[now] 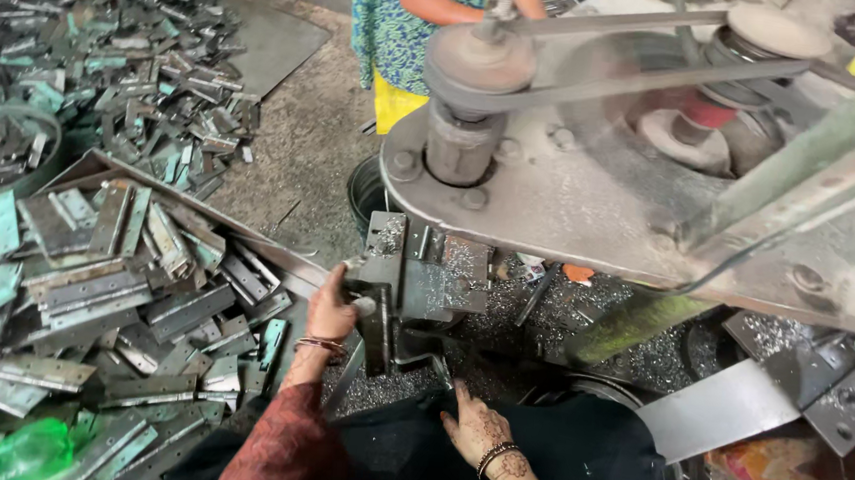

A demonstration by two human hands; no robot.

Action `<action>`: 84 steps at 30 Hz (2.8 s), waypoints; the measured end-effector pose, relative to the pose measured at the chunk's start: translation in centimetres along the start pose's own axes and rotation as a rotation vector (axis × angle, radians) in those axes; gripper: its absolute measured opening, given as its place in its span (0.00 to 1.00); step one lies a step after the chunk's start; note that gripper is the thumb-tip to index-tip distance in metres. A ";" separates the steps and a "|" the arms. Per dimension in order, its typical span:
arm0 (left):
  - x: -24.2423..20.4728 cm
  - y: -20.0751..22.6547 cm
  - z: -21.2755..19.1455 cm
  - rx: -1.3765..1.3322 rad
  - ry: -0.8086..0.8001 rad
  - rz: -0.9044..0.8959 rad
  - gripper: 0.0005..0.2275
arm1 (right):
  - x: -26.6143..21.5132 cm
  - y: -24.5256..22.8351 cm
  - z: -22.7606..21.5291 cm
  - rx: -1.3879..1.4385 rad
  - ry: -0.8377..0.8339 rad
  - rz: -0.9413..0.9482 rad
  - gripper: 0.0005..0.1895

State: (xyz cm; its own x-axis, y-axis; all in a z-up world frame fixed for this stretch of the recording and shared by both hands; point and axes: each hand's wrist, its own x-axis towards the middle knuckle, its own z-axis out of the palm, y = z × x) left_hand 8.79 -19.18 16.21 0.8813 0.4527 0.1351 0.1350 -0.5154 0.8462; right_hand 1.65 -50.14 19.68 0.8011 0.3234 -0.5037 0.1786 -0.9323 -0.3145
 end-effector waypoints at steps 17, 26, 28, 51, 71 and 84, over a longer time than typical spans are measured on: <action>0.4 2.8 7.7 0.366 -0.079 0.169 0.25 | 0.2 0.4 0.4 0.064 -0.024 -0.020 0.38; -6.9 7.8 5.5 0.792 -0.370 0.302 0.35 | 0.3 0.0 0.1 0.025 0.032 -0.037 0.40; -6.6 7.7 5.7 0.812 -0.370 0.340 0.34 | 0.4 -0.3 -0.4 0.004 0.020 -0.020 0.39; -3.4 6.9 6.9 0.896 -0.474 0.202 0.25 | 0.4 -0.5 -0.7 -0.003 0.028 -0.017 0.39; -3.8 6.8 6.8 0.875 -0.452 0.213 0.27 | 0.3 -0.7 -0.7 -0.030 0.063 -0.026 0.39; -3.8 7.0 7.2 0.841 -0.448 0.203 0.27 | 0.6 2.4 6.3 0.057 0.217 -0.043 0.35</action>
State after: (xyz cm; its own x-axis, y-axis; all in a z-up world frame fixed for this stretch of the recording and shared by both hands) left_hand 9.64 -29.73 17.93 0.9907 0.0686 -0.1177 0.0872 -0.9832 0.1603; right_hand -1.06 -51.17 13.54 0.8986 0.3145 -0.3060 0.1874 -0.9056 -0.3804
